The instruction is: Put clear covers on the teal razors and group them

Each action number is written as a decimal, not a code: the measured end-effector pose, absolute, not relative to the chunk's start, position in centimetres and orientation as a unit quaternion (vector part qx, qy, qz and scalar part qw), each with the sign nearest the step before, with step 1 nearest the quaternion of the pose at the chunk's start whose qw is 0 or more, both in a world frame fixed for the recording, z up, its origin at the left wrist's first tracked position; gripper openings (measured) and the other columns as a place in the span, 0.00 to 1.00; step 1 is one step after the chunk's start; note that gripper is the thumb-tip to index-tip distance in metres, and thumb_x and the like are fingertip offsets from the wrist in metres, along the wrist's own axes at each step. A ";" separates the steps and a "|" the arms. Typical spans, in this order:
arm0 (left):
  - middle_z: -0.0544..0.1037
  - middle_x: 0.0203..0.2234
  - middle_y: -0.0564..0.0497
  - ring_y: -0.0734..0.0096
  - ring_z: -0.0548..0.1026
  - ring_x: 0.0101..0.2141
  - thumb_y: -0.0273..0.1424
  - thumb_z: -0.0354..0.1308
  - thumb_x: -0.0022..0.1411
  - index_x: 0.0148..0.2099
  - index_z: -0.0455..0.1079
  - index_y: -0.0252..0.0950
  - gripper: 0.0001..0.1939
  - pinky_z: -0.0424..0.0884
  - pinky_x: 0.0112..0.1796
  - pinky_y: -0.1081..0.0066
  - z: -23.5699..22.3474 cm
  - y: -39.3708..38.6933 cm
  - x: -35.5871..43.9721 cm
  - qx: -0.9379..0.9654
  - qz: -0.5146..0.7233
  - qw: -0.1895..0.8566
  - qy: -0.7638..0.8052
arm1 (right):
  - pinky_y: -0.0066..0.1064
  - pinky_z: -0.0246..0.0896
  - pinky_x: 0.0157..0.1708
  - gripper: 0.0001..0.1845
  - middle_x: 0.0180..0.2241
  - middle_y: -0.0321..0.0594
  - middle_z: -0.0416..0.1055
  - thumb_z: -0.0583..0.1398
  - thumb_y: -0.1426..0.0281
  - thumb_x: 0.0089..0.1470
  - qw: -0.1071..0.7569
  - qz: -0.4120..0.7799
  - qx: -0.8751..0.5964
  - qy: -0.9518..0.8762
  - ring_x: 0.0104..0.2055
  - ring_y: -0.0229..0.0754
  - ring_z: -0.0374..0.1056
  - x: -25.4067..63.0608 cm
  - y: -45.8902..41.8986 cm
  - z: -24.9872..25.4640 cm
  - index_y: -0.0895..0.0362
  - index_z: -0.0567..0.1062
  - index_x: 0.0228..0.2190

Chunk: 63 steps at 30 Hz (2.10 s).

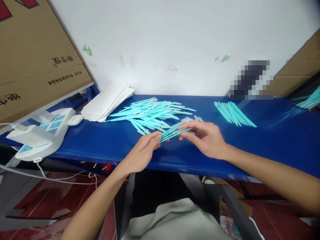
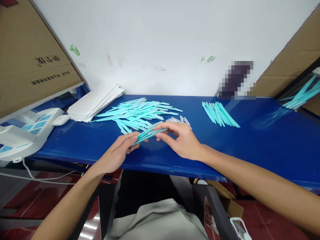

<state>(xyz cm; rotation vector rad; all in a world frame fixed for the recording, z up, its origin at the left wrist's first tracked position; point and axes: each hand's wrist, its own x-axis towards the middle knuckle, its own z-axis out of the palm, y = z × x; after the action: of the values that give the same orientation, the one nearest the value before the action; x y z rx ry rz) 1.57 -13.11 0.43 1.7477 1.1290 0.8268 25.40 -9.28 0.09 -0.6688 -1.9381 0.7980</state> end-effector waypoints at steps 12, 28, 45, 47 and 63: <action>0.68 0.27 0.55 0.73 0.64 0.27 0.38 0.41 0.78 0.40 0.64 0.37 0.17 0.56 0.31 0.70 0.0 -13.6 2.9 0.809 0.280 0.241 0.457 | 0.29 0.61 0.27 0.16 0.27 0.31 0.62 0.54 0.55 0.67 0.375 0.432 -0.316 -0.757 0.25 0.35 0.63 25.4 -9.3 -0.4 0.52 0.65 0.49; 0.67 0.27 0.55 0.72 0.64 0.26 0.38 0.37 0.78 0.41 0.62 0.38 0.17 0.55 0.30 0.69 0.8 -12.5 4.0 0.861 0.220 0.243 0.389 | 0.31 0.49 0.26 0.18 0.22 0.33 0.58 0.50 0.59 0.69 0.414 0.200 -0.369 -0.808 0.23 0.36 0.54 25.0 -9.6 -0.1 0.53 0.62 0.28; 0.68 0.27 0.55 0.69 0.68 0.28 0.43 0.39 0.78 0.39 0.59 0.39 0.17 0.57 0.31 0.68 1.0 -12.2 5.1 0.862 0.200 0.212 0.414 | 0.32 0.49 0.27 0.17 0.22 0.31 0.58 0.50 0.59 0.69 0.469 0.189 -0.399 -0.764 0.24 0.37 0.54 25.3 -9.6 0.0 0.52 0.59 0.28; 0.68 0.27 0.55 0.68 0.68 0.28 0.43 0.37 0.78 0.38 0.59 0.39 0.18 0.58 0.32 0.68 1.1 -12.2 5.1 0.860 0.197 0.218 0.417 | 0.32 0.47 0.26 0.17 0.21 0.30 0.56 0.51 0.59 0.69 0.458 0.188 -0.403 -0.770 0.23 0.37 0.52 25.3 -9.6 0.1 0.52 0.58 0.29; 0.69 0.27 0.55 0.69 0.66 0.27 0.38 0.38 0.78 0.36 0.55 0.39 0.16 0.55 0.31 0.68 1.0 -11.3 5.9 0.852 0.219 0.250 0.404 | 0.32 0.51 0.30 0.17 0.26 0.32 0.56 0.48 0.59 0.70 0.482 0.239 -0.403 -0.740 0.27 0.37 0.54 24.7 -9.0 -0.6 0.53 0.60 0.30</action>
<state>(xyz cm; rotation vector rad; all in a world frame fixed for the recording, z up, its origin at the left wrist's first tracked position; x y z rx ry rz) 5.92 -11.31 1.01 2.3196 1.1009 0.5969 24.74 -8.98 -0.59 -0.9829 -1.8040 0.5824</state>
